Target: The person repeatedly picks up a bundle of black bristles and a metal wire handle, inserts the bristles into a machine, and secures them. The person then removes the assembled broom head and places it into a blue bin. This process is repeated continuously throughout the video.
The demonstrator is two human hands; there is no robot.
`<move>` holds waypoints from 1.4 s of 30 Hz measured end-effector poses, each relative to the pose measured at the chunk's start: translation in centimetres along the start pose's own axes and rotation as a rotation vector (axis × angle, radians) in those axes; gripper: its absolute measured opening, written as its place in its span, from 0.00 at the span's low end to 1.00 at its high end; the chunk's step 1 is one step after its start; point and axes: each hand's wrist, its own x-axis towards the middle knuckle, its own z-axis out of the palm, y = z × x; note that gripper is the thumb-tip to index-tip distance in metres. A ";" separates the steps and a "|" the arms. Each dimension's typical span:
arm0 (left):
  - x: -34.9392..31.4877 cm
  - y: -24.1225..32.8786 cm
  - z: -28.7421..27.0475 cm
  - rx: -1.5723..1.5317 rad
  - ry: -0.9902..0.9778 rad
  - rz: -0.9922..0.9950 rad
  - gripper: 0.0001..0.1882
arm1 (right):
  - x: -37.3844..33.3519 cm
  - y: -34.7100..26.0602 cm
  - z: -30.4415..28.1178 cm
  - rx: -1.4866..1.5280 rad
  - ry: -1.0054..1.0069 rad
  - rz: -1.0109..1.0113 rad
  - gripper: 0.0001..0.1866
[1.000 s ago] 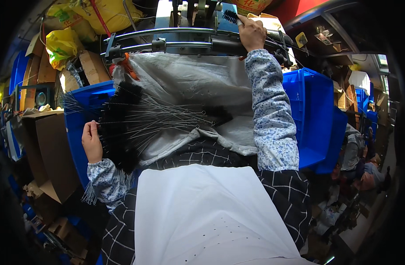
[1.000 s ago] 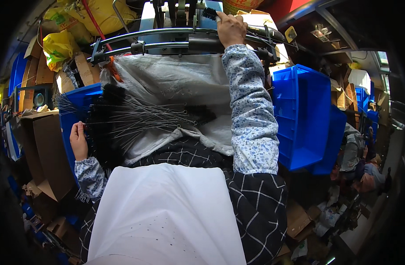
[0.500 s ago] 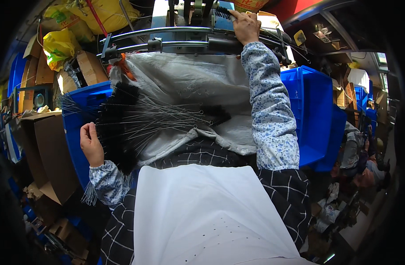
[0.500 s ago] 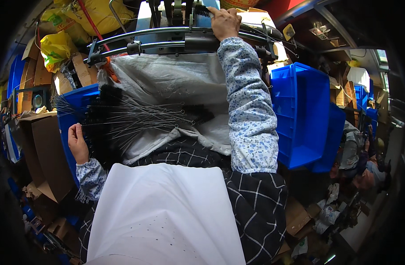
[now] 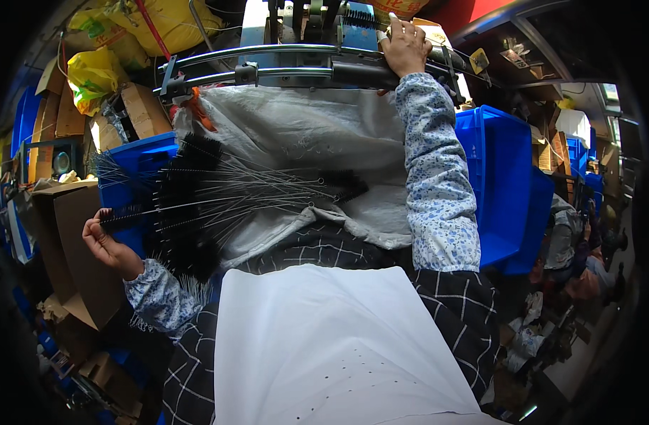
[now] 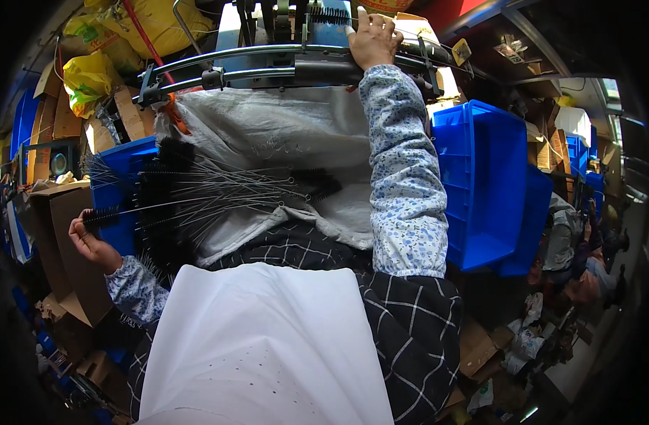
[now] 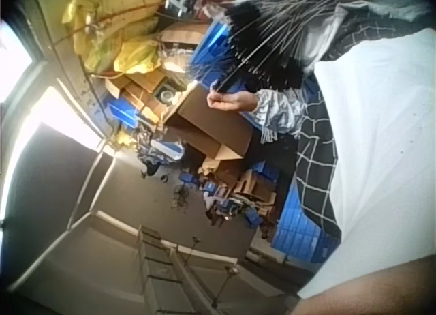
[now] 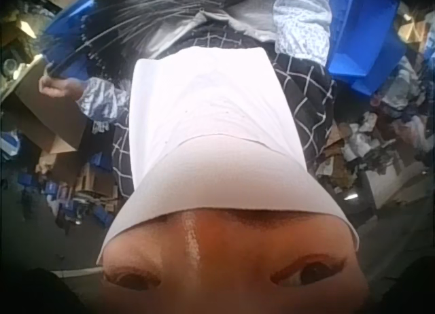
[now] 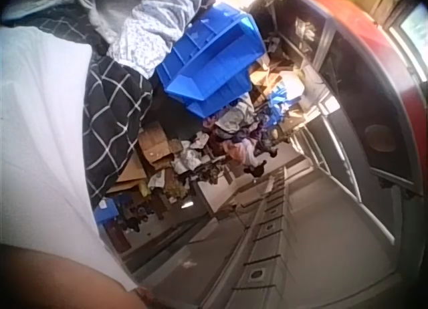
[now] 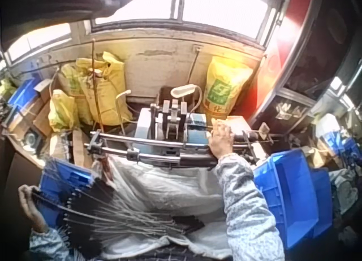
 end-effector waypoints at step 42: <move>-1.3 6.9 4.8 -0.768 -0.182 -0.087 0.11 | -0.1 -12.1 -0.9 0.228 -0.054 0.115 0.12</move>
